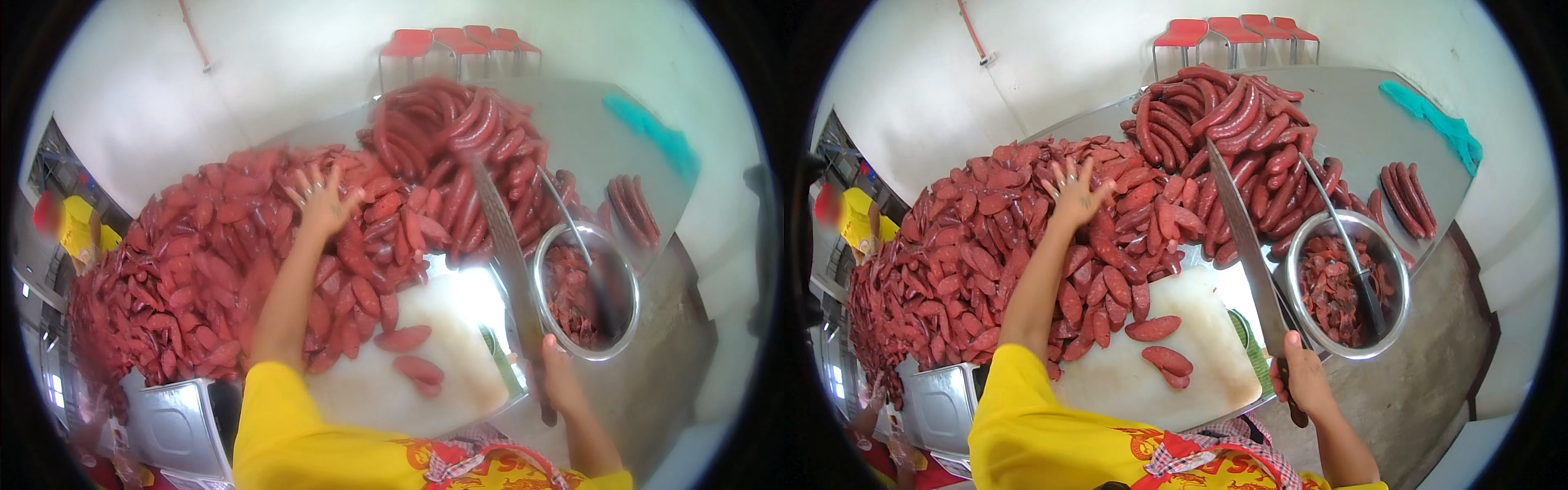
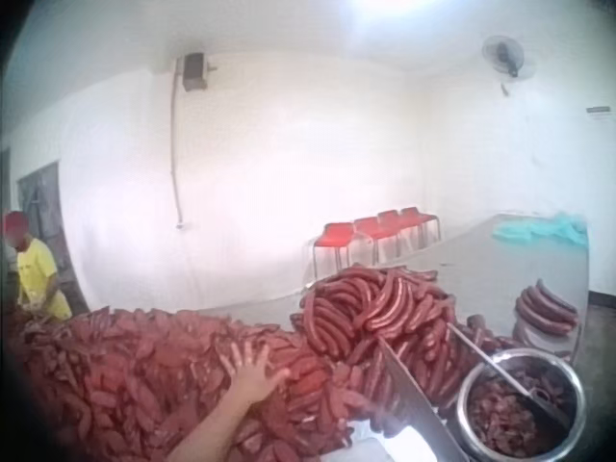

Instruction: The person slices red sausages into thin pieces using a knife on a white cutting board. Sliced pieces accumulate on the board and are periodically moved aside. The person handles whole sausages and the knife throughout the task.

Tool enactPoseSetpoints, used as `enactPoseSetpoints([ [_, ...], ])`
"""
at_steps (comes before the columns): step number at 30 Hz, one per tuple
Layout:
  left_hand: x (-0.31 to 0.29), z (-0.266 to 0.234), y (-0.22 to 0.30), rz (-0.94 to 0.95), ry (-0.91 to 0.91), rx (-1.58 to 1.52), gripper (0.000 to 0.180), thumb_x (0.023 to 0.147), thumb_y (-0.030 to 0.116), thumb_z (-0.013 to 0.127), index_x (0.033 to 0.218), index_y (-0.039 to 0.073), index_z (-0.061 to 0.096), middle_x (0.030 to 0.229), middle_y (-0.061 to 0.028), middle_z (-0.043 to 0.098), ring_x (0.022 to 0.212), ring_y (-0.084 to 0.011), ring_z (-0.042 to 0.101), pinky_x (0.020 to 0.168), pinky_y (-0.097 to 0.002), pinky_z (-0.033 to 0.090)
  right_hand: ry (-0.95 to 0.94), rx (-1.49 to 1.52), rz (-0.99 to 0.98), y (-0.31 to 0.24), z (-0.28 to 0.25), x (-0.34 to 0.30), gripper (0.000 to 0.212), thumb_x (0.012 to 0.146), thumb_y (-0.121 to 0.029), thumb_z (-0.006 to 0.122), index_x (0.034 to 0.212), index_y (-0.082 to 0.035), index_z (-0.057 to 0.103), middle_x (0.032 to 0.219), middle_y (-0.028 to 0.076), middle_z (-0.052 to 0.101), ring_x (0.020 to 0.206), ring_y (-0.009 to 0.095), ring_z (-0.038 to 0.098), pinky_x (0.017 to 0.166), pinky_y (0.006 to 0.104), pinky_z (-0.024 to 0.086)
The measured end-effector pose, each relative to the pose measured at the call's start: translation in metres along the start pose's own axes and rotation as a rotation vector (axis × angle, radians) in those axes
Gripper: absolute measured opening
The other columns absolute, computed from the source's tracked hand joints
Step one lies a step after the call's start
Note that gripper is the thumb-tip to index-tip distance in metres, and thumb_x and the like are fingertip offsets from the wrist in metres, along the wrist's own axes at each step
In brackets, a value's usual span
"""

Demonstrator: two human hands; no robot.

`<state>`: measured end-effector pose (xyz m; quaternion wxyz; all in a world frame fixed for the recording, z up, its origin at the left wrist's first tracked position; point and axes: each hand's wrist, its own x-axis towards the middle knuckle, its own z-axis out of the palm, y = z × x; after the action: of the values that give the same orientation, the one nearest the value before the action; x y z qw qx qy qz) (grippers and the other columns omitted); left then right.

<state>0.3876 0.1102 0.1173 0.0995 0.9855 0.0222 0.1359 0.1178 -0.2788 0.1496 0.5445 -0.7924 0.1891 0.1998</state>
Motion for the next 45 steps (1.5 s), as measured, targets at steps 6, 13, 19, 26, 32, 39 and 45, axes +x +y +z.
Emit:
enactPoseSetpoints([
  [6,-0.240,0.009,0.079,0.865,-0.595,-0.215,0.075,0.080,0.054,0.064,0.144,0.021,0.043,0.154,-0.0204,0.026,0.143,-0.0477,0.014,0.112,-0.0641,0.008,-0.077,0.135,0.038,0.030,-0.033,-0.006,0.081,0.094,-0.071,0.025,0.070,-0.001,0.057,0.054,0.006,0.052,0.045,0.015,0.051,0.044,0.0278,0.042],
  [13,-0.202,0.100,0.094,0.653,-0.082,0.098,0.052,0.091,0.051,0.055,0.139,0.034,0.049,0.157,-0.0120,0.026,0.143,-0.0435,0.020,0.107,-0.0696,0.015,-0.178,0.106,-0.012,0.032,-0.062,-0.004,0.080,0.094,-0.071,0.027,0.071,-0.001,0.057,0.055,0.005,0.052,0.046,0.014,0.050,0.045,0.0275,0.042],
  [19,-0.103,0.121,0.097,0.317,0.032,0.331,0.065,0.094,0.052,0.047,0.151,0.025,0.031,0.158,-0.0150,0.022,0.146,-0.0390,0.015,0.114,-0.0601,0.010,-0.234,-0.019,-0.063,0.034,-0.083,0.000,0.075,0.099,-0.061,0.018,0.075,-0.003,0.059,0.058,0.006,0.055,0.049,0.017,0.053,0.052,0.0312,0.042],
  [26,0.033,0.063,0.145,0.251,-1.139,0.194,0.097,0.073,0.078,0.057,0.135,0.003,0.053,0.147,-0.0181,0.043,0.124,-0.0391,0.051,0.098,-0.0436,0.045,-0.142,0.143,0.022,0.033,-0.094,0.003,0.077,0.096,-0.067,0.028,0.073,0.000,0.057,0.056,0.007,0.053,0.046,0.017,0.050,0.045,0.0302,0.040],
  [32,0.188,-0.051,-0.002,-0.441,-0.439,-0.802,0.053,0.096,0.041,0.047,0.137,0.008,0.048,0.140,-0.0169,0.049,0.119,-0.0357,0.054,0.097,-0.0519,0.044,0.122,0.314,0.174,0.012,-0.109,0.003,0.070,0.093,-0.070,0.032,0.080,-0.006,0.056,0.054,0.006,0.048,0.040,0.020,0.048,0.035,0.0315,0.035],
  [39,0.291,-0.009,-0.119,-0.235,0.745,0.064,0.063,0.083,0.037,0.060,0.130,-0.004,0.050,0.135,-0.0253,0.049,0.128,-0.0382,0.044,0.106,-0.0491,0.035,0.304,0.683,0.109,-0.020,-0.081,0.055,0.073,0.090,-0.074,0.033,0.076,-0.007,0.055,0.049,0.007,0.045,0.036,0.019,0.044,0.032,0.0307,0.033],
  [45,0.329,0.218,0.047,-0.763,0.031,-0.423,0.056,0.086,0.027,0.056,0.135,0.000,0.048,0.141,-0.0271,0.045,0.133,-0.0374,0.043,0.111,-0.0457,0.033,0.464,0.640,0.092,-0.037,-0.086,0.076,0.077,0.089,-0.077,0.028,0.073,-0.006,0.055,0.046,0.006,0.043,0.034,0.020,0.042,0.034,0.0299,0.034],
])
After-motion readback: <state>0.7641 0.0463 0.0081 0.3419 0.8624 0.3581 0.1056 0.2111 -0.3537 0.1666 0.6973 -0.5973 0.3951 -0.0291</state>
